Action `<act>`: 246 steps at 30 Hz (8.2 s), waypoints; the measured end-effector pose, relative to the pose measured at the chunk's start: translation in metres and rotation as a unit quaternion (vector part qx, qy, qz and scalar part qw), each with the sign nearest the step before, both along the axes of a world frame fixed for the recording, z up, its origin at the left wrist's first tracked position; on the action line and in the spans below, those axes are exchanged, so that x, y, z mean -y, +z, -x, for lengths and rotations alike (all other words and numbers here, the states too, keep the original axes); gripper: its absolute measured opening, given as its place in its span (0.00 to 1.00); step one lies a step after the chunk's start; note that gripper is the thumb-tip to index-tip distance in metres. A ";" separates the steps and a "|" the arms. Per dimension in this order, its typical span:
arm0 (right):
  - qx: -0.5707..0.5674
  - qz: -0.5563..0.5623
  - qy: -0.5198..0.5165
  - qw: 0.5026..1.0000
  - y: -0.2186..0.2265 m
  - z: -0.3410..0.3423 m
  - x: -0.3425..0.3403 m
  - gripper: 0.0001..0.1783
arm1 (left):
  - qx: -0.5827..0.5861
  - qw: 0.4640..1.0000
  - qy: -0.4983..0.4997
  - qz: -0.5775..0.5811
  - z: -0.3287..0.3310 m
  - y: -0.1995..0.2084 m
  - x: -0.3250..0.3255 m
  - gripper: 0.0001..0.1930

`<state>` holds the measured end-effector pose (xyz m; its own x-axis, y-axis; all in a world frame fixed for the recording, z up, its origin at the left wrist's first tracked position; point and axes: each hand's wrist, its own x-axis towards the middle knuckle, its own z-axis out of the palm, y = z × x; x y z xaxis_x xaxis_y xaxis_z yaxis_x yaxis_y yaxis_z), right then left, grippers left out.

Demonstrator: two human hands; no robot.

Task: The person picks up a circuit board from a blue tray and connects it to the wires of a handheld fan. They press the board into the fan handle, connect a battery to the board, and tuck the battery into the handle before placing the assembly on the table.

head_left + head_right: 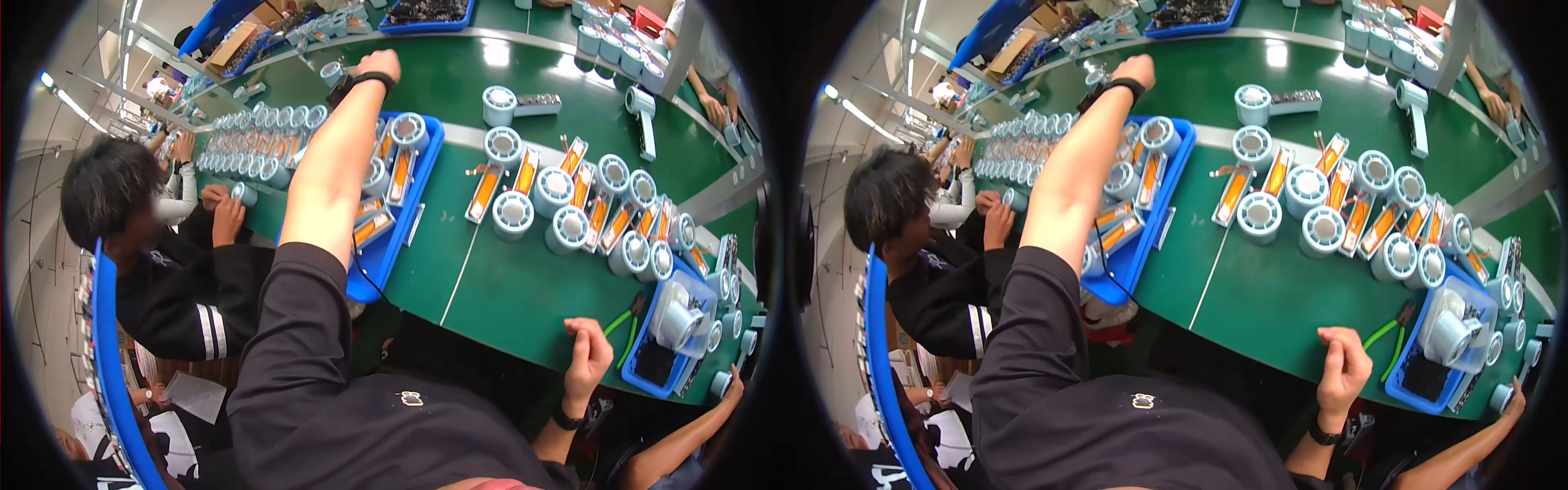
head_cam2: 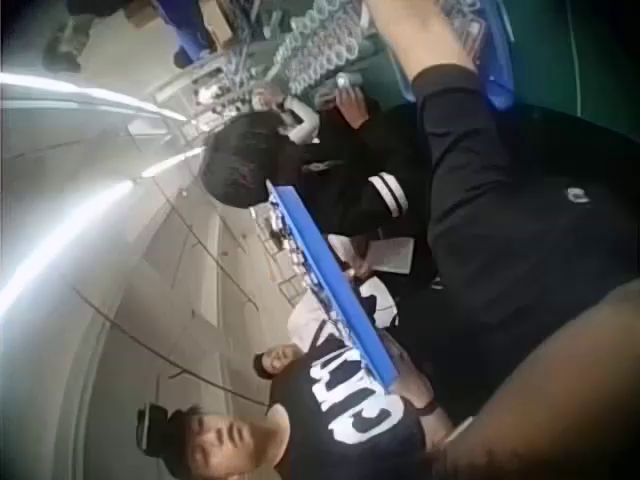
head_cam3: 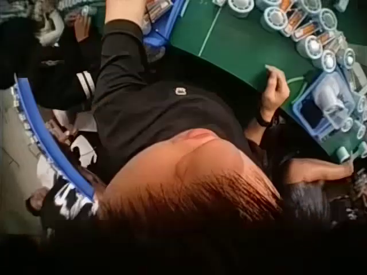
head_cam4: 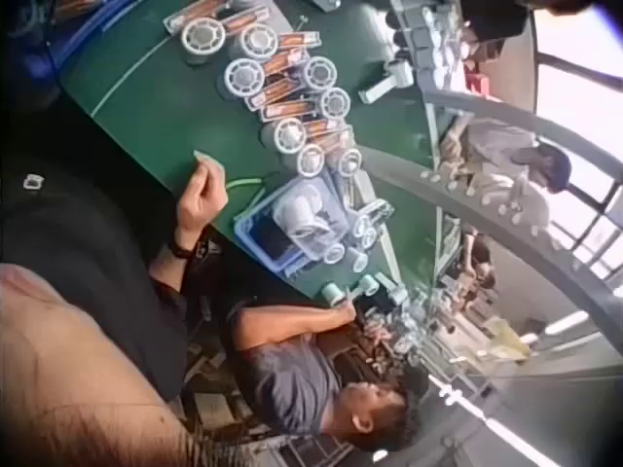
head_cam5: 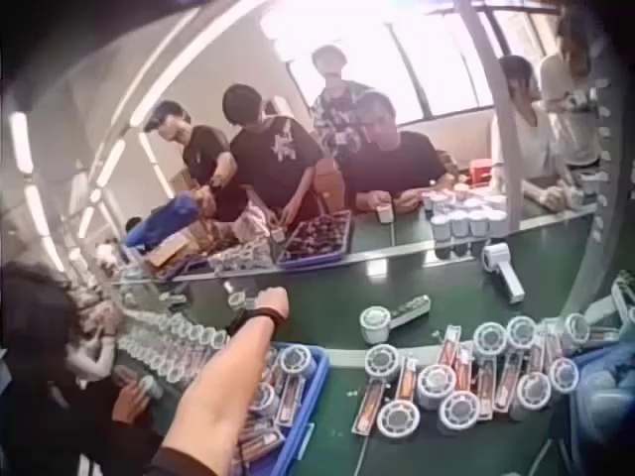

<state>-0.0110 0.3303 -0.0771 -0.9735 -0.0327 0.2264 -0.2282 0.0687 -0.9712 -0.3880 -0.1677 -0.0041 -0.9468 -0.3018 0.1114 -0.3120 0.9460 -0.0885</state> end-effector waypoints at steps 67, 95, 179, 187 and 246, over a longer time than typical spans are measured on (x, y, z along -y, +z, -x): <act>0.021 -0.049 -0.004 0.999 -0.004 0.004 0.012 0.10 | -0.489 0.247 0.033 -0.836 -0.140 0.093 0.182 0.09; 0.017 -0.025 0.006 1.000 -0.009 -0.004 -0.003 0.09 | -0.363 -0.496 -0.109 -0.781 -0.230 0.125 -0.141 0.27; 0.012 0.026 0.027 0.999 -0.011 -0.005 0.000 0.10 | 0.070 0.690 -0.068 -0.717 -0.214 0.028 -0.122 0.22; 0.014 0.030 0.027 0.999 -0.010 0.000 -0.003 0.10 | 0.060 0.784 -0.110 -0.608 -0.291 0.079 -0.072 0.23; 0.032 0.005 -0.020 0.999 0.001 -0.006 -0.003 0.10 | 0.087 0.895 -0.345 -0.268 -0.117 0.084 -0.040 0.29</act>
<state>-0.0052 0.3329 -0.0766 -0.9866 0.0081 0.1631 -0.1623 0.0658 -0.9846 -0.2713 -0.1274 0.0797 -0.9177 0.3952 -0.0414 0.3372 0.8297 0.4448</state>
